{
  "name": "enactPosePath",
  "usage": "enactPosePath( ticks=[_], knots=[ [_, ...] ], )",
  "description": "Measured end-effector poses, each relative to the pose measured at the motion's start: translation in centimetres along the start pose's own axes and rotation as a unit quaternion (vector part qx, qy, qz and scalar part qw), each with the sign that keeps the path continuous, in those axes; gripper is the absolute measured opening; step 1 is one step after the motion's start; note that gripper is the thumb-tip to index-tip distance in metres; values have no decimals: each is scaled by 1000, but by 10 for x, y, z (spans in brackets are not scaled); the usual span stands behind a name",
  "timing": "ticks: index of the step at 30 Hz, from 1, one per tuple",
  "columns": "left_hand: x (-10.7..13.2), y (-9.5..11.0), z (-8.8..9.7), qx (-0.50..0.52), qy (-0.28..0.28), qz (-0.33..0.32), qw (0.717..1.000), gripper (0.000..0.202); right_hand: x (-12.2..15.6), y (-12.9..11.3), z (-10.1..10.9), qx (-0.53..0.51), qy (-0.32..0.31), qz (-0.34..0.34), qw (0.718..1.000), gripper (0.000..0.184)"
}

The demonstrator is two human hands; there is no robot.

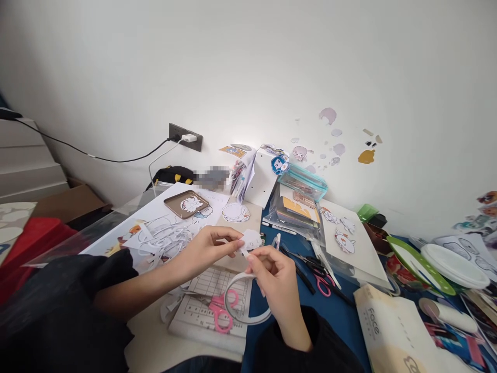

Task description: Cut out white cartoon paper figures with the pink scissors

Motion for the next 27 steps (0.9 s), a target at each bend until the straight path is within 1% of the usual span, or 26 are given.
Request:
enactPosePath(
  ticks=[5, 12, 19, 27],
  knots=[
    [1, 1, -5, -18, -13, 12, 1000, 12, -1, 4, -1, 34, -2, -18, 999, 25],
    [2, 1, -6, -26, -14, 18, 999, 6, -3, 12, 2, 57, -2, -38, 998, 20],
    [2, -3, -5, -21, -21, 26, 999, 7, -4, 15, 2, 53, -8, -59, 997, 17],
    [1, -5, -7, 2, -29, 44, 999, 10, -6, 17, 1, 28, -21, -91, 995, 16]
  ],
)
Point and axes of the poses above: each hand's wrist, its own x-axis away from the middle knuckle, its own z-axis out of the back of the hand, y = z × x, the point moved 6 cm from there along -x, towards the middle knuckle, and after that the axes turned 9 degrees about x, right-handed, at the moved point
